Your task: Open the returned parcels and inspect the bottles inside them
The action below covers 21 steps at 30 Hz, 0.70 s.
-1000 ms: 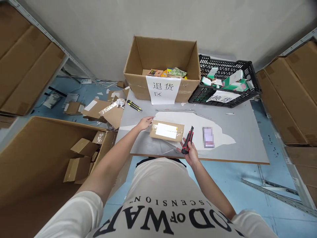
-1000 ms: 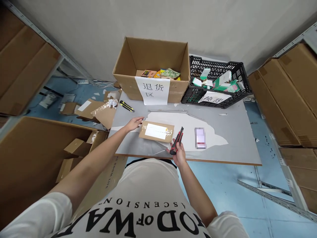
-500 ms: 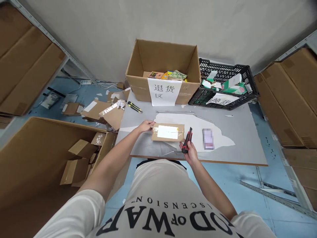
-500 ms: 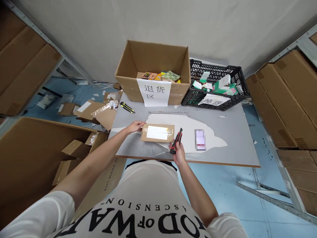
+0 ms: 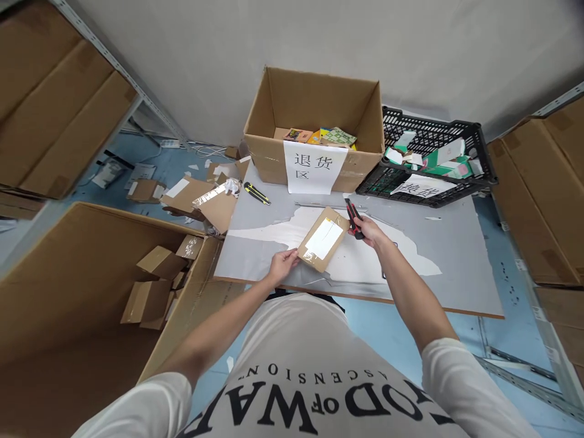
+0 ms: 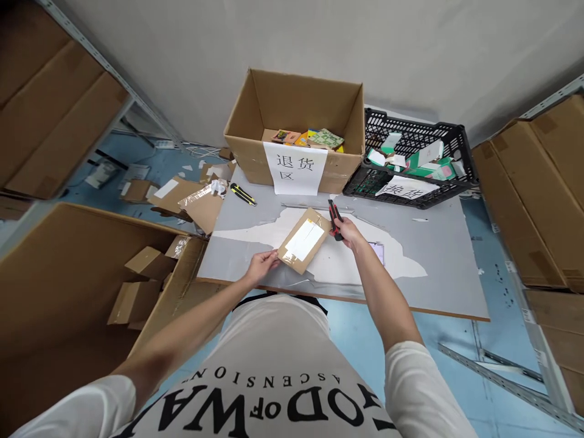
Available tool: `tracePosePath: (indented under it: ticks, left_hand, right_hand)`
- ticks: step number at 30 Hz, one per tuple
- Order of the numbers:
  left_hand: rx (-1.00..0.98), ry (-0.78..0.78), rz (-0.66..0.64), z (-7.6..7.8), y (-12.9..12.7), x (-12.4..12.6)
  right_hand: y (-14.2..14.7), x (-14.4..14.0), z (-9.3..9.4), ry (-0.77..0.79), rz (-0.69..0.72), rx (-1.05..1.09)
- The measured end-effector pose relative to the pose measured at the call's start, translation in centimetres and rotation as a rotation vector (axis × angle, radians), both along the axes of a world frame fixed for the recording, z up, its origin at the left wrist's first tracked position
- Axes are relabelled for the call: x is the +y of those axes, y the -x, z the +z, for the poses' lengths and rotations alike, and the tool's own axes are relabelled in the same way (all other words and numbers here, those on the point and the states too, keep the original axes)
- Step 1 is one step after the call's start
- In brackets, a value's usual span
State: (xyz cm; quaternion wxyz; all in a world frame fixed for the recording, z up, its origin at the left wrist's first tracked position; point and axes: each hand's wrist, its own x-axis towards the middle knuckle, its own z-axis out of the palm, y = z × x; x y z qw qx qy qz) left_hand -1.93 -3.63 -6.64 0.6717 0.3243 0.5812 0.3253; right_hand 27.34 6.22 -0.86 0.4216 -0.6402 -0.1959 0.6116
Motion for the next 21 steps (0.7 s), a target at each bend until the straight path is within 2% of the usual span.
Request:
tracePosePath:
  ticks: [5, 10, 16, 21]
  left_hand:
    - [-0.013, 0.061, 0.101, -0.6, -2.3, -3.2]
    - [-0.038, 0.088, 0.122, -1.2, -3.2, -3.7]
    - [0.056, 0.019, 0.059, -1.7, -2.8, -2.7]
    - [0.154, -0.052, -0.034, -2.0, -1.7, -1.8]
  right_hand:
    - [1.5, 4.1, -0.1, 0.029, 0.089, -0.008]
    - [2.9, 6.0, -0.7, 0.048, 0.141, -0.043]
    - [3.3, 5.9, -1.1, 0.031, 0.144, -0.076]
    - [3.2, 4.0, -1.4, -0.032, 0.097, -0.025]
